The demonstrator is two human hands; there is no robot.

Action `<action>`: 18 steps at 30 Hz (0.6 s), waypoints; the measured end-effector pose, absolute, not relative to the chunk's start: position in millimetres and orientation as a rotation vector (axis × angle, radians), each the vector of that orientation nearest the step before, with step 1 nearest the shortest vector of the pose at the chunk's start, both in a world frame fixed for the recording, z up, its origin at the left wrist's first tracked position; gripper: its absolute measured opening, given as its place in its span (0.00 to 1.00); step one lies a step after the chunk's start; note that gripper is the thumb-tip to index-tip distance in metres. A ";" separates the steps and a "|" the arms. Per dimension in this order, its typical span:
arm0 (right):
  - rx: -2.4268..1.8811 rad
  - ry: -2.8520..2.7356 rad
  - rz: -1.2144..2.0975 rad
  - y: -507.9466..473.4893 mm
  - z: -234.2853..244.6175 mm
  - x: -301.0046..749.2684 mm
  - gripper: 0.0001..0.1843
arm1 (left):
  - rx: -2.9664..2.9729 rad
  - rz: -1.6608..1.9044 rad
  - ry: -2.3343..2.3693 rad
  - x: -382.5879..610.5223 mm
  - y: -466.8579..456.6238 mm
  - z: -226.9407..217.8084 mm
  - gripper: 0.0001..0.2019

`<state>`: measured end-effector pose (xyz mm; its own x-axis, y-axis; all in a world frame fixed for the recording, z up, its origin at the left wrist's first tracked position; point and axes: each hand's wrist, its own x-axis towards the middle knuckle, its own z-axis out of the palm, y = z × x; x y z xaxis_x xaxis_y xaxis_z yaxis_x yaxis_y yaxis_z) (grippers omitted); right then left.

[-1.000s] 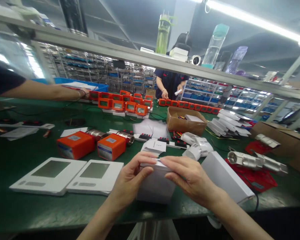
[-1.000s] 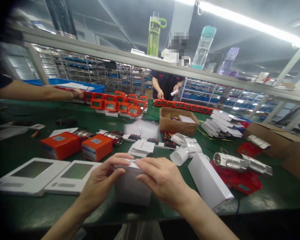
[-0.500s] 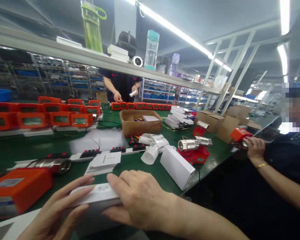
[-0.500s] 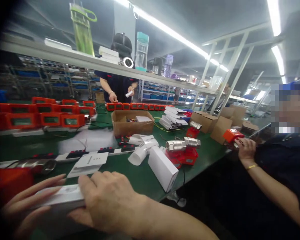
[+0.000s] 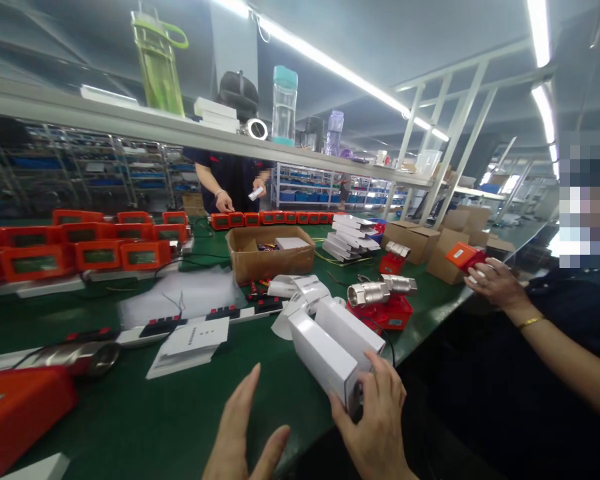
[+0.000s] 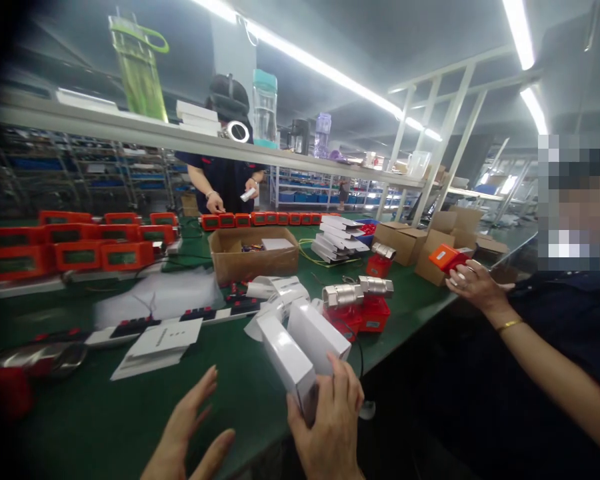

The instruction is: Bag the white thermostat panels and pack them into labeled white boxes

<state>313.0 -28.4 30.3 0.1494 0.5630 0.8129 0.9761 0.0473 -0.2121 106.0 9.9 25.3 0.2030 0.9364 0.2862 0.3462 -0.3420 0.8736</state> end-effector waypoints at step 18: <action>-1.487 -1.392 0.032 -23.3 38.0 369.4 0.35 | 2.045 0.857 1.040 188.0 29.6 3.0 0.43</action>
